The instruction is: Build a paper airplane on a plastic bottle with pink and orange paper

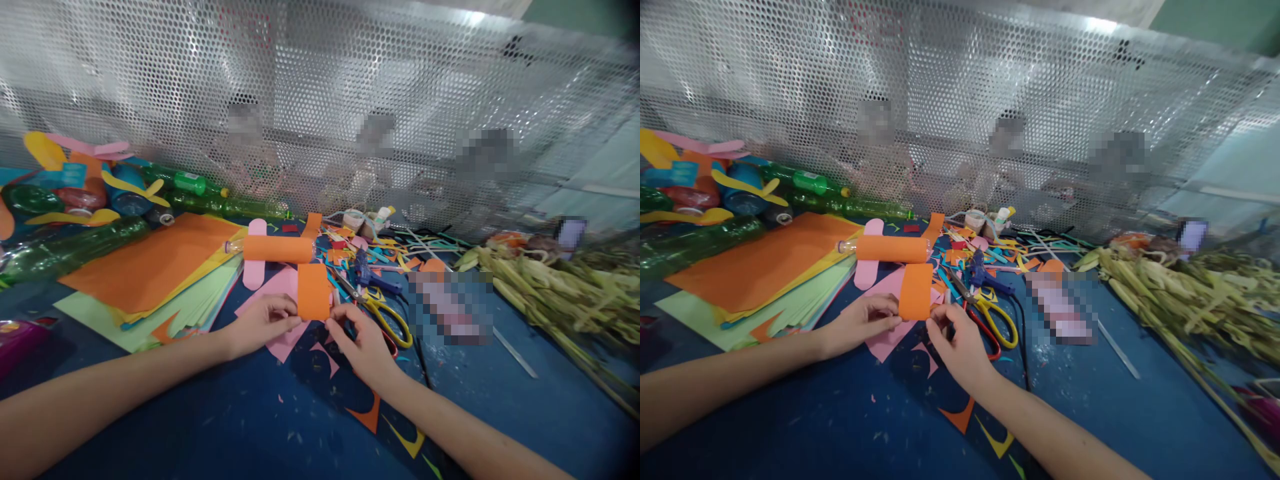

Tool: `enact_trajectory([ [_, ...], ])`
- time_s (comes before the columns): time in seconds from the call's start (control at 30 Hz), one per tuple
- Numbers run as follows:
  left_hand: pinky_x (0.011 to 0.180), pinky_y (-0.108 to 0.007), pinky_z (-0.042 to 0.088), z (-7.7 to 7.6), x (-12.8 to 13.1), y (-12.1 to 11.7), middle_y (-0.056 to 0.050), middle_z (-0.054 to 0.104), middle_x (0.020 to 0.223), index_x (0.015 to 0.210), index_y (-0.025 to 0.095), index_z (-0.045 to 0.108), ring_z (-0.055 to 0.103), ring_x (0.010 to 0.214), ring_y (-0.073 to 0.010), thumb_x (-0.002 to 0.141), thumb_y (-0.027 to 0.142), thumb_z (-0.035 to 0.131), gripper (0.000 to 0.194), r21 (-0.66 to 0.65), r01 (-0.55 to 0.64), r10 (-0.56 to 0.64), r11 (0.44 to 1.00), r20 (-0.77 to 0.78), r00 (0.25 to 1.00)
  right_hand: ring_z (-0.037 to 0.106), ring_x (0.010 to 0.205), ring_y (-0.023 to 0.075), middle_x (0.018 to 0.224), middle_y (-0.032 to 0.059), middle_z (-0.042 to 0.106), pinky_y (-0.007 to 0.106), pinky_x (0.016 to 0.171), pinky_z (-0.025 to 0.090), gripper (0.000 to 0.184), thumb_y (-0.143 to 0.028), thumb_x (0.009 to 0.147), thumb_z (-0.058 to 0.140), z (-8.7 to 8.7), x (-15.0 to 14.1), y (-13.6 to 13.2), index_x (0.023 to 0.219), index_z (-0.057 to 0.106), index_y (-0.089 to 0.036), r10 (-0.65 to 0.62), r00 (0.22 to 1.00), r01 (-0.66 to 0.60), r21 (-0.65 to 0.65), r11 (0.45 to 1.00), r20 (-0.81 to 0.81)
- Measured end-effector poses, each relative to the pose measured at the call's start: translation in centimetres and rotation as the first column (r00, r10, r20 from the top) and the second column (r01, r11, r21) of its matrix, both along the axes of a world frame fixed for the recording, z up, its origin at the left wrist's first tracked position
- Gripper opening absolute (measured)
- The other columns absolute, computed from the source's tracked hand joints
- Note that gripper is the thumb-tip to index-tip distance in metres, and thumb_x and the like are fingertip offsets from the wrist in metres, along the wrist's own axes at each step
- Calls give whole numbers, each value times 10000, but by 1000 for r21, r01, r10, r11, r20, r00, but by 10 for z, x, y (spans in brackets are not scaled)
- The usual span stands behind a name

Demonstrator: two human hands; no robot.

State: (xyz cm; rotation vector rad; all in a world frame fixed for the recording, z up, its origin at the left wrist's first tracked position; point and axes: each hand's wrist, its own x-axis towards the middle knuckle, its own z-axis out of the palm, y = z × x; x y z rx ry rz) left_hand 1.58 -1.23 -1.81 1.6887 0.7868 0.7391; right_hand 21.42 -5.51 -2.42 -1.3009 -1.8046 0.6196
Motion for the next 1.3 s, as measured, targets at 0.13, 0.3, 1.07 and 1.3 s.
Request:
enact_trajectory([
  [0.13, 688, -242, 410, 0, 0, -1, -8, 536, 793, 715, 146, 605, 517, 739, -125, 754, 213, 567, 86, 37, 32, -33, 999, 39, 999, 494, 597, 127, 670, -4, 498, 228, 546, 411, 125, -273, 863, 433, -1, 1, -1, 774, 468, -194, -3, 1000, 1, -56, 998, -29],
  [0.3, 668, -248, 429, -3, 0, -1, -29, 583, 828, 800, 137, 624, 539, 736, -136, 731, 284, 617, 162, -2, -12, 12, 1000, 13, 1000, 495, 635, 133, 703, 5, 508, 242, 604, 416, 131, -261, 857, 444, 1, 0, 0, 752, 474, -189, 32, 999, -32, -9, 999, 0],
  [1.07, 709, -289, 464, -12, -1, -2, -54, 649, 861, 933, 146, 639, 591, 793, -174, 737, 270, 614, 233, 60, 57, -55, 997, -35, 998, 483, 580, 124, 631, -9, 505, 231, 561, 401, 216, -333, 823, 535, -8, 2, 1, 668, 508, -186, 53, 997, -53, -16, 998, 61],
  [1.3, 765, -280, 457, -13, 1, -1, -59, 621, 958, 797, 147, 644, 584, 863, -175, 728, 213, 596, 108, 84, 65, -59, 994, -70, 996, 461, 570, 123, 645, -1, 505, 223, 511, 372, 152, -300, 768, 595, -5, -2, -1, 701, 553, -170, 89, 986, -89, -2, 996, 144],
])
